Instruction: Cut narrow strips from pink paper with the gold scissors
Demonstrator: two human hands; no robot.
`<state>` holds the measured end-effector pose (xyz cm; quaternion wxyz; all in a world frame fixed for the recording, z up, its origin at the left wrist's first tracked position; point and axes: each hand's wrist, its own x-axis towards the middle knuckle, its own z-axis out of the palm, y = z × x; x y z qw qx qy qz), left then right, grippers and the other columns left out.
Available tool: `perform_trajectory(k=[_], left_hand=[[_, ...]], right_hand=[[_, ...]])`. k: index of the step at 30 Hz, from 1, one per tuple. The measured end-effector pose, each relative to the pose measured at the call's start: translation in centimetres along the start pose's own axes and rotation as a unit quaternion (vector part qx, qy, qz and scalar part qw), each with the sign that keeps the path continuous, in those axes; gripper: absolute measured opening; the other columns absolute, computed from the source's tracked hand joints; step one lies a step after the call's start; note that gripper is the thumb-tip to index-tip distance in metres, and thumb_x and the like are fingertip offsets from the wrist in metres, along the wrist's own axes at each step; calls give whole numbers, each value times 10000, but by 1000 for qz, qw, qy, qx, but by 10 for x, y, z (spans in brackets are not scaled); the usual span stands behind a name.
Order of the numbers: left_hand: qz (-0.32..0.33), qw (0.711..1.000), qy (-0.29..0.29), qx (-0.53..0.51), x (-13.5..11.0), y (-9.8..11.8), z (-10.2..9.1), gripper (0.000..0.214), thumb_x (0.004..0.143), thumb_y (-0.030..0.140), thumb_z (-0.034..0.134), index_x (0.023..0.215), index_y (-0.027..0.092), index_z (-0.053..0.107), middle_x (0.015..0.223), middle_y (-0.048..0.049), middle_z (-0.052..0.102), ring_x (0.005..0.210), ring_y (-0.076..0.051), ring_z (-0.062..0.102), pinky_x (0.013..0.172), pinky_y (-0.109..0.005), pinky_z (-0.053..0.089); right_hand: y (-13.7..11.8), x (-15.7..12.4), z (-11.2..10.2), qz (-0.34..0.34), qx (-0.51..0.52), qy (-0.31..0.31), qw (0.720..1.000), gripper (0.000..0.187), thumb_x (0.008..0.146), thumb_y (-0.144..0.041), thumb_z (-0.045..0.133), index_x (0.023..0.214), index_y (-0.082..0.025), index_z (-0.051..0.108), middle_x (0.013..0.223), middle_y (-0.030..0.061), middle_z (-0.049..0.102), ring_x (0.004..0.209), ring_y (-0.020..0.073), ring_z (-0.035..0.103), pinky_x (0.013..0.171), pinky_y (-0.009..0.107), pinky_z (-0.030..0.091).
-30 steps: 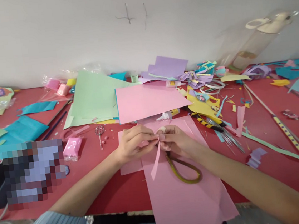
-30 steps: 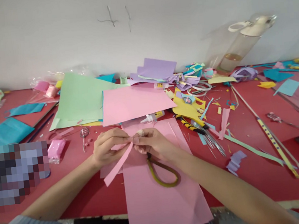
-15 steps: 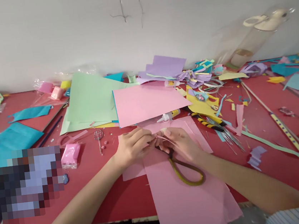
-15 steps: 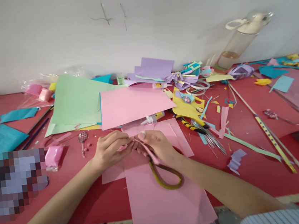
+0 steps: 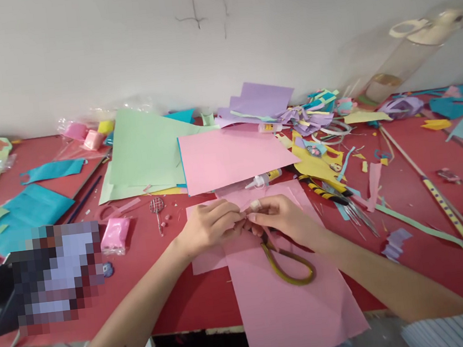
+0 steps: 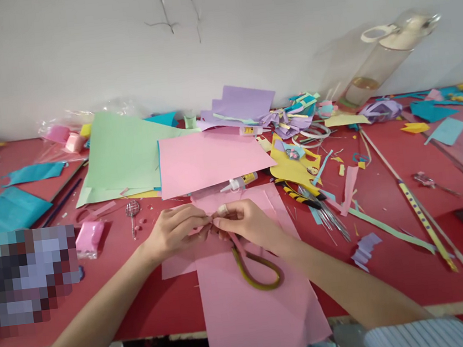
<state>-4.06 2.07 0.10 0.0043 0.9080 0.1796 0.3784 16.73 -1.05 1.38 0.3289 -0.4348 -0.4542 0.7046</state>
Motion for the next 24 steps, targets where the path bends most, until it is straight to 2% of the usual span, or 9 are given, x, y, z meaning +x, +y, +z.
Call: perform_trajectory(k=[5,11,19,24], left_hand=[[-14,1000,13,-15,-1,-1,3,84,843,97,615,866,162,566,769,-18,674,622,-107,631,509,-191,482],[-29,998,45,-33,-9,-3,8,98,843,85,644,906,138,591,796,-41,683,676,-120,667,563,-203,536],[-34,998,27,-45,-13,-9,6,21,884,142,638,898,153,627,808,-28,688,679,-114,673,563,-201,529],[-37,998,24,-38,-10,-5,3,35,902,127,605,882,154,613,791,-24,675,671,-111,660,573,-208,526]], right_hand=[[-1,-2,6,-6,-21,27,999,188,787,-331,736,794,-150,685,654,1,636,598,118,582,584,257,463],[7,1,13,-20,19,58,998,201,787,-343,736,819,-148,696,703,14,645,591,115,579,561,252,470],[7,2,17,5,57,85,995,226,734,-355,792,790,-149,718,699,23,681,598,117,595,591,259,490],[7,0,16,-1,47,79,996,192,758,-337,779,814,-159,737,700,20,674,633,128,595,617,263,486]])
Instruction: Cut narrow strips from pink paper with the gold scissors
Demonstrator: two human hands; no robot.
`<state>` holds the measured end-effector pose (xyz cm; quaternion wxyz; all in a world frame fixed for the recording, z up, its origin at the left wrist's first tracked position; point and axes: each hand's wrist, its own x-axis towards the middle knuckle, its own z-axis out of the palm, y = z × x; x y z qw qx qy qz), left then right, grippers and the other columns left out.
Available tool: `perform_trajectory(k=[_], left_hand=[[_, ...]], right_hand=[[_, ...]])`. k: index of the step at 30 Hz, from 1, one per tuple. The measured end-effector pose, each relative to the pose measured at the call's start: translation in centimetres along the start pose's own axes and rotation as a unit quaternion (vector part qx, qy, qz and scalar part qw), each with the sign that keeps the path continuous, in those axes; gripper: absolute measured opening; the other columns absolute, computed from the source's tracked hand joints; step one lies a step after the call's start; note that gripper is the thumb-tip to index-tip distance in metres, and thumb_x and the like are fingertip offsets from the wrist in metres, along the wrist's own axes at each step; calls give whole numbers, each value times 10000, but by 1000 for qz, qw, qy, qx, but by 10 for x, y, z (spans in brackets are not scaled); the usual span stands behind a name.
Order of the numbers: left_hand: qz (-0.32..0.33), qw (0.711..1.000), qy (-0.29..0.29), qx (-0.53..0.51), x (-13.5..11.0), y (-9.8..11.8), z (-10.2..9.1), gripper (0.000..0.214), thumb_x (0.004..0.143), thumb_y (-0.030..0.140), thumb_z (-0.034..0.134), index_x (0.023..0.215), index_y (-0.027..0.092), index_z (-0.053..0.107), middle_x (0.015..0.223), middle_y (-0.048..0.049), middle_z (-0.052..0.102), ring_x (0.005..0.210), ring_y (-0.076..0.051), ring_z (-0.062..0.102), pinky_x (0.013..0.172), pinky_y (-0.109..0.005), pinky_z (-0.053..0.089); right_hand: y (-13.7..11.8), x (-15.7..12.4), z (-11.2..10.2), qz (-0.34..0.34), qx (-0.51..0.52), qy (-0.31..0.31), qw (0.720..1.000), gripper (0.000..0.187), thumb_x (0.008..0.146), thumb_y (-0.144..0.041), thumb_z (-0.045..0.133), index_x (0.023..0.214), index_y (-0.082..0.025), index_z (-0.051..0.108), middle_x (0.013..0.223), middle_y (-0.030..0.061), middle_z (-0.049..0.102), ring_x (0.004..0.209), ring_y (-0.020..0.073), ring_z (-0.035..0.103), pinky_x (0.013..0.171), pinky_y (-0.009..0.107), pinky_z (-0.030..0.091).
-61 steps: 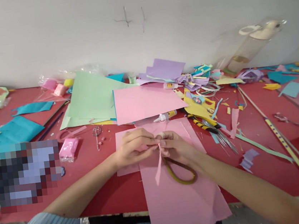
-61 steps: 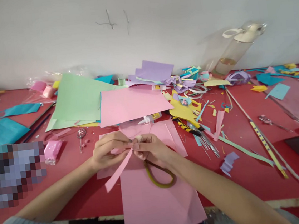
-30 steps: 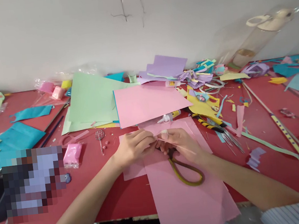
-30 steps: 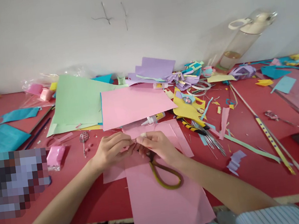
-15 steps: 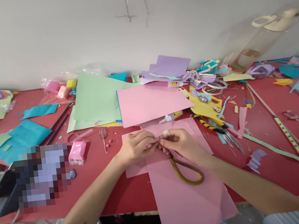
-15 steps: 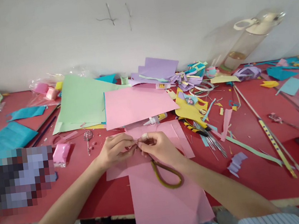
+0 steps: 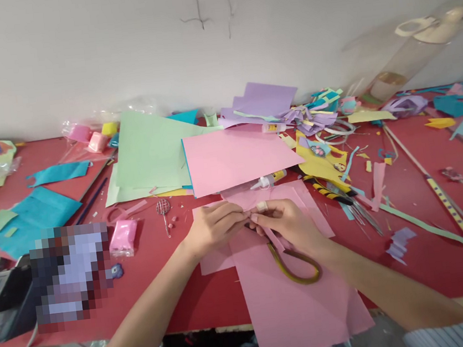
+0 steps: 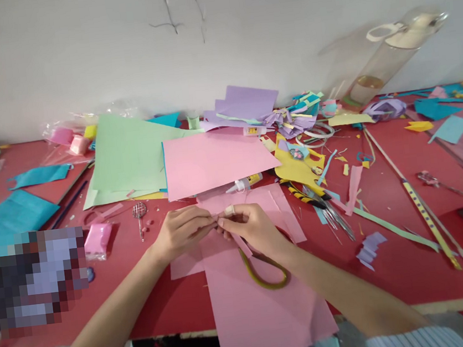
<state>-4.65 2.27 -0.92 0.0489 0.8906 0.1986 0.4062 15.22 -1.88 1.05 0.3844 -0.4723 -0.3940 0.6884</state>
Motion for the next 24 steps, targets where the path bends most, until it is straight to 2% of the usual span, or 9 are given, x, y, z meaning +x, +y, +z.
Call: perform_trajectory(k=[5,10,17,24], left_hand=[[7,999,-20,28,3,8,1,55,872,112,640,906,138,607,816,-40,695,669,-125,655,556,-219,520],[0,999,5,54,4,12,9,100,841,74,656,892,121,583,789,-43,701,651,-132,673,508,-206,500],[1,998,14,56,3,10,10,116,827,73,665,911,114,596,782,-36,696,648,-118,675,522,-194,511],[-12,999,-17,45,4,12,5,94,877,107,631,965,132,612,805,-28,700,640,-105,663,533,-194,504]], right_hand=[[3,-2,-5,-21,-26,-7,999,191,794,-348,750,806,-160,718,723,19,667,671,133,596,656,265,484],[6,-4,-6,-51,-54,9,997,212,838,-371,705,798,-164,686,659,-1,617,625,131,563,616,264,455],[14,-3,-7,-70,-83,7,994,205,853,-371,699,855,-166,682,725,9,632,662,135,577,633,262,472],[5,-7,-8,-126,-202,27,971,192,917,-333,613,813,-188,684,774,26,694,742,169,650,637,257,511]])
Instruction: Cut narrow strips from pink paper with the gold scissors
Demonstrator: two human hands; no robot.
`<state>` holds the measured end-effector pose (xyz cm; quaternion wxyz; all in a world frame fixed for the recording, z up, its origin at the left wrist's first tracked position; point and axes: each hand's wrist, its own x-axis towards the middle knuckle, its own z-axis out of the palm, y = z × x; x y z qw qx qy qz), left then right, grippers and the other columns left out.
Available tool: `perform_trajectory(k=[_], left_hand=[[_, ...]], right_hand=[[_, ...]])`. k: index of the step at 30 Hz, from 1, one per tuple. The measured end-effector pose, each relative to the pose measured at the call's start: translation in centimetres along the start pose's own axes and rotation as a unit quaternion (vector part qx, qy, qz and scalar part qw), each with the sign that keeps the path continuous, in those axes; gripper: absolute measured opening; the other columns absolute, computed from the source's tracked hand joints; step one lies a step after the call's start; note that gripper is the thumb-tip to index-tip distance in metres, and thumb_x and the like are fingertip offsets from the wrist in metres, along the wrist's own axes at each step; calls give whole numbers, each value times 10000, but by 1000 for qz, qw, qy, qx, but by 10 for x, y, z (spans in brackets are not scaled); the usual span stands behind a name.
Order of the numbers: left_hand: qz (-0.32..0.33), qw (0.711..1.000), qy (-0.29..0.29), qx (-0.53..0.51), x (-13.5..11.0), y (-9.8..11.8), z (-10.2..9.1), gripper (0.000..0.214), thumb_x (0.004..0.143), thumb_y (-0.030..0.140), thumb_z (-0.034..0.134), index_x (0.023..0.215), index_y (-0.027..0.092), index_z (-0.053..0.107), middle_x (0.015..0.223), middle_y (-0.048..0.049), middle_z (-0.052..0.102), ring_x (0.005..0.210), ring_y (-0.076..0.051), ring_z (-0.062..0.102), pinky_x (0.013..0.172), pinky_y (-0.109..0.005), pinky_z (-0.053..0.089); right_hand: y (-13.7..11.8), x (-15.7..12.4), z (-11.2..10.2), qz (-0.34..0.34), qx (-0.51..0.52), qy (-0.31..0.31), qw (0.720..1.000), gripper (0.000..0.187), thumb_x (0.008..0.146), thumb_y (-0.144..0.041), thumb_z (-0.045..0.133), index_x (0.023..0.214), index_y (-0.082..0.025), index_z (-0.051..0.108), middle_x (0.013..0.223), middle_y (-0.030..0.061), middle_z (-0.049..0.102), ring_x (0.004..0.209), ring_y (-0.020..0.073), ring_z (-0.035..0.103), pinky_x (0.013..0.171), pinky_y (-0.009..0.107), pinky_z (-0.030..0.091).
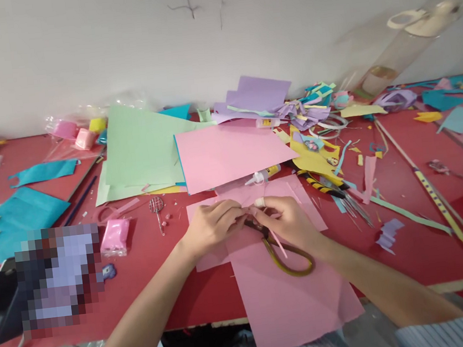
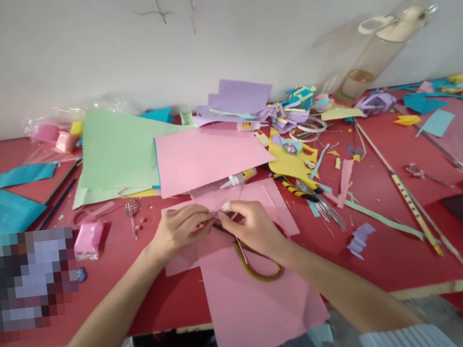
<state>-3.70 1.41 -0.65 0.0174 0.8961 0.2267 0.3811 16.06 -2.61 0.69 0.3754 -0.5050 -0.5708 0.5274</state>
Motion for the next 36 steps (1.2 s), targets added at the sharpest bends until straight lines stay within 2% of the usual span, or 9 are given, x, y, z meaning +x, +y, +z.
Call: perform_trajectory(k=[6,13,16,19,24,27,32,36], left_hand=[[-19,999,-12,-27,1,-1,-2,80,883,102,620,951,143,608,804,-20,695,587,-83,621,520,-188,496],[-43,997,-10,-65,1,-3,-3,58,892,118,609,944,143,613,804,-23,680,584,-75,603,530,-183,506],[-49,995,-17,-80,1,-4,-5,54,896,121,607,943,144,619,814,-26,685,574,-65,597,526,-170,509],[-60,992,-25,-105,0,-3,-6,80,888,106,612,957,142,628,817,-29,687,584,-68,603,510,-165,507],[-81,986,-23,-147,-2,-3,-6,90,879,110,626,963,140,641,837,-48,693,613,-87,616,520,-191,530],[-104,979,-27,-174,-3,-3,-7,83,877,115,634,953,142,655,838,-50,697,644,-95,625,522,-192,538],[-145,959,-52,-239,1,0,-11,90,880,120,633,953,140,682,851,-56,705,674,-96,628,540,-186,554],[-193,938,-69,-280,4,3,-15,100,867,136,651,954,146,700,867,-54,715,690,-99,637,553,-186,563]], right_hand=[[-4,1,-3,-11,-30,-3,999,146,919,-302,612,820,-205,660,802,11,690,756,159,647,650,248,504],[1,5,-9,51,59,-55,995,244,900,-403,643,812,-177,671,731,5,660,598,111,584,567,234,485],[3,7,-12,72,94,-89,989,205,864,-369,691,856,-165,695,772,18,685,626,116,614,596,241,514],[3,8,-12,61,72,-82,992,149,829,-314,729,847,-168,704,729,2,672,649,123,625,635,245,528],[3,6,-9,-18,23,-52,998,101,853,-293,708,856,-192,710,836,17,717,804,157,684,746,263,568],[4,6,-8,-94,-50,-28,994,52,886,-249,679,871,-210,710,844,11,730,808,151,692,737,251,562],[7,5,-8,-255,-167,38,952,52,888,-177,682,909,-218,708,860,23,752,783,149,697,735,265,557],[10,3,-8,-339,-213,62,914,85,891,-156,678,954,-208,696,857,44,758,777,159,708,702,272,574]])
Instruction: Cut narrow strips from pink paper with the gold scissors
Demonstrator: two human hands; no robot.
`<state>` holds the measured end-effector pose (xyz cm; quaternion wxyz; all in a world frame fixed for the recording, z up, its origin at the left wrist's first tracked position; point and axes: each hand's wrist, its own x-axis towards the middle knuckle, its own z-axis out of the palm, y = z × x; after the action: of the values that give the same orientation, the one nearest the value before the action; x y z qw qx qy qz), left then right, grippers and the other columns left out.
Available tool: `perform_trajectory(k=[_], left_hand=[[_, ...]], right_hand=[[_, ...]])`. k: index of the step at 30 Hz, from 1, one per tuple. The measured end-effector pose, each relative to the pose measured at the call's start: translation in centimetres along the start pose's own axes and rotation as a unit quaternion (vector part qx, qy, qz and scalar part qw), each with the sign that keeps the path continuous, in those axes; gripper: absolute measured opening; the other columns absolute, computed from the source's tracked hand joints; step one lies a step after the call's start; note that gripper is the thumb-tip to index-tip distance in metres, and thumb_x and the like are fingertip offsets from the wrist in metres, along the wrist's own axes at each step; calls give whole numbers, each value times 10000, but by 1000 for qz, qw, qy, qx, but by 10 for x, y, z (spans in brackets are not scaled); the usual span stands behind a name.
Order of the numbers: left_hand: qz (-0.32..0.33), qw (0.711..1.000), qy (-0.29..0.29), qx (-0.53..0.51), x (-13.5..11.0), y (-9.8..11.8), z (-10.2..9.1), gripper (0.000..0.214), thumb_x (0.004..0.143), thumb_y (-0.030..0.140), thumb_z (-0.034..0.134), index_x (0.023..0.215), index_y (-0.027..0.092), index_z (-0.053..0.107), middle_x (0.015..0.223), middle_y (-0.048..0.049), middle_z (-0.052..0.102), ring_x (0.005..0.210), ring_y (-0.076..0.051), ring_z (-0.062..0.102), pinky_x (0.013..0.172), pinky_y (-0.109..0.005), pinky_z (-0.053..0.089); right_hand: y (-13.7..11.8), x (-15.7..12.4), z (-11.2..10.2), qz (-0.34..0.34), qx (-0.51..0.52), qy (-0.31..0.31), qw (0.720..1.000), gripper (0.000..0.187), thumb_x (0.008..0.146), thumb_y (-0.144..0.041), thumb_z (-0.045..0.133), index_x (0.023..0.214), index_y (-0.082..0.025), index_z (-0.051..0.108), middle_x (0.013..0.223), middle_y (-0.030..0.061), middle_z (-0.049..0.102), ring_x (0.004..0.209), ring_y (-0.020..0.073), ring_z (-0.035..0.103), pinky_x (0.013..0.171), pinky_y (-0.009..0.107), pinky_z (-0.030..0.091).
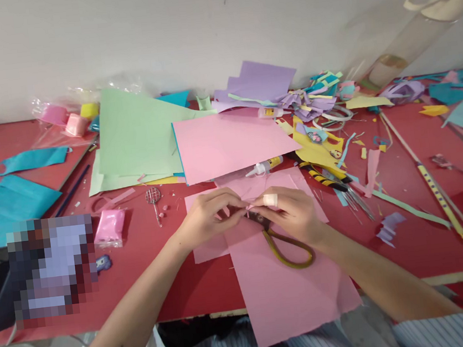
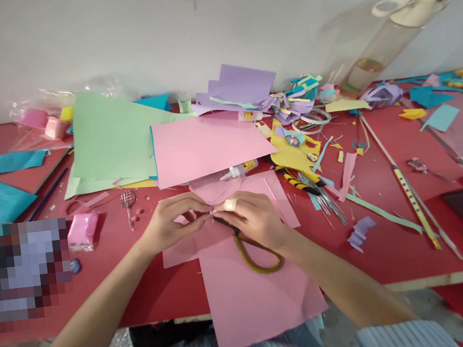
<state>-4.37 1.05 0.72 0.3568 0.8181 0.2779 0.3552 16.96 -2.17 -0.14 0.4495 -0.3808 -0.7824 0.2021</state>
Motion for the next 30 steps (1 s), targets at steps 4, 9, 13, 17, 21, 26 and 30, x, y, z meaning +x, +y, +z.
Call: perform_trajectory(k=[4,9,13,17,21,26,30], left_hand=[[-33,999,-11,-23,-2,0,0,116,854,128,655,958,148,704,890,-50,708,694,-94,639,548,-175,558],[-43,999,-7,-29,-2,-1,-1,127,850,117,656,961,155,706,879,-43,707,666,-85,638,522,-162,547],[-18,1000,3,-11,-2,-2,-1,125,853,118,655,961,158,702,877,-49,709,686,-97,644,538,-181,566],[35,999,24,29,-1,-4,1,122,853,96,644,953,152,685,864,-50,699,680,-99,634,548,-192,573],[61,996,28,54,-2,-7,3,129,855,82,633,957,148,675,861,-49,693,659,-90,620,532,-183,563],[79,993,41,71,-2,-7,4,126,853,71,642,959,136,663,857,-47,691,650,-83,615,541,-180,562],[84,992,50,82,-3,-6,4,128,863,84,638,976,140,658,871,-49,695,649,-83,617,552,-187,565]], right_hand=[[5,-4,-1,-57,-43,-6,997,208,883,-139,685,1083,-192,677,887,60,764,802,175,715,715,298,588],[9,-7,-7,-108,-80,-50,990,310,874,-105,678,1171,-186,646,957,69,758,863,193,698,753,339,595],[7,-7,-9,-105,-116,-68,985,306,887,-145,669,1184,-212,631,963,61,760,863,206,701,760,364,588],[4,-7,-7,-90,-126,-65,986,269,894,-152,669,1154,-197,619,941,64,756,854,200,695,744,344,571],[2,-6,-6,-93,-167,-64,979,179,896,-146,658,1067,-172,612,873,75,738,790,206,673,680,345,543],[-1,-3,-8,-134,-232,-61,961,87,913,-142,623,987,-176,593,822,79,717,744,206,657,633,340,517],[-2,-1,-8,-137,-253,-60,956,63,931,-157,597,983,-193,593,807,71,714,730,199,656,626,334,510]])
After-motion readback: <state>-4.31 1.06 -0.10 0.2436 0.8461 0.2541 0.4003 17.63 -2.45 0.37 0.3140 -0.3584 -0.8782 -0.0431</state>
